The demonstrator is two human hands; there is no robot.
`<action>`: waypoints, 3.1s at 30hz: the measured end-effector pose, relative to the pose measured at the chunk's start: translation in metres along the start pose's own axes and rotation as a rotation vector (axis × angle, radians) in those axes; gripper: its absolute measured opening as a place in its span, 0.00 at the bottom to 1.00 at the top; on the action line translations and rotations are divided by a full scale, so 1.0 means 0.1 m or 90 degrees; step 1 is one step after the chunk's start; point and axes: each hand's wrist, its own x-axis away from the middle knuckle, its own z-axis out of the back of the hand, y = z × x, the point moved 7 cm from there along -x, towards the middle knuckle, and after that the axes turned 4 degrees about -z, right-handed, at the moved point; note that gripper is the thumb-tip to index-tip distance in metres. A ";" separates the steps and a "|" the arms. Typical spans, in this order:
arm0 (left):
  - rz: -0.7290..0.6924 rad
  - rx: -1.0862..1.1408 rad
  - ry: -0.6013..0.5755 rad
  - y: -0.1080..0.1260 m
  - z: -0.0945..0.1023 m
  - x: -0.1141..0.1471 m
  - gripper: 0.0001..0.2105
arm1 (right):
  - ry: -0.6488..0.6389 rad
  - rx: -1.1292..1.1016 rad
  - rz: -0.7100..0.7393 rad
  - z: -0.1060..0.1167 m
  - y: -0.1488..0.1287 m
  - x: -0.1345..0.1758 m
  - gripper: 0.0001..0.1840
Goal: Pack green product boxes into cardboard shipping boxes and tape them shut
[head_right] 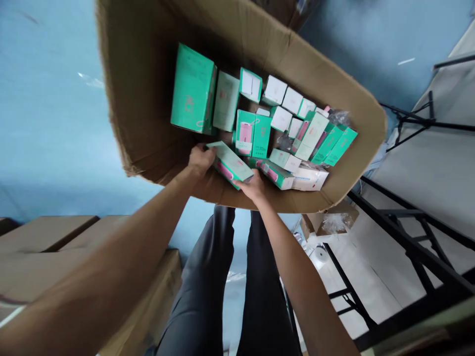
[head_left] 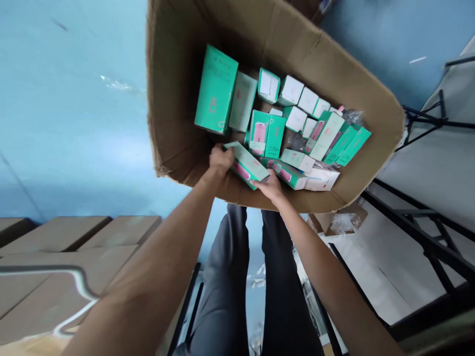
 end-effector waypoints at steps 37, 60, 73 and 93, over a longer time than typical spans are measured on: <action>-0.153 0.240 -0.554 2.80 1.95 6.74 0.26 | 0.563 -0.332 0.449 2.31 -0.44 8.17 0.41; -0.144 -0.474 -1.015 -0.69 0.02 10.77 0.21 | 1.246 -0.799 -0.060 -0.81 3.51 11.22 0.25; -0.073 -0.748 -1.182 -2.16 -0.78 11.69 0.20 | 1.418 -0.934 -0.492 -1.47 4.29 11.41 0.33; -0.318 -0.868 -1.404 -2.61 -2.03 12.87 0.39 | 1.546 -1.429 -0.433 -1.01 5.43 11.41 0.32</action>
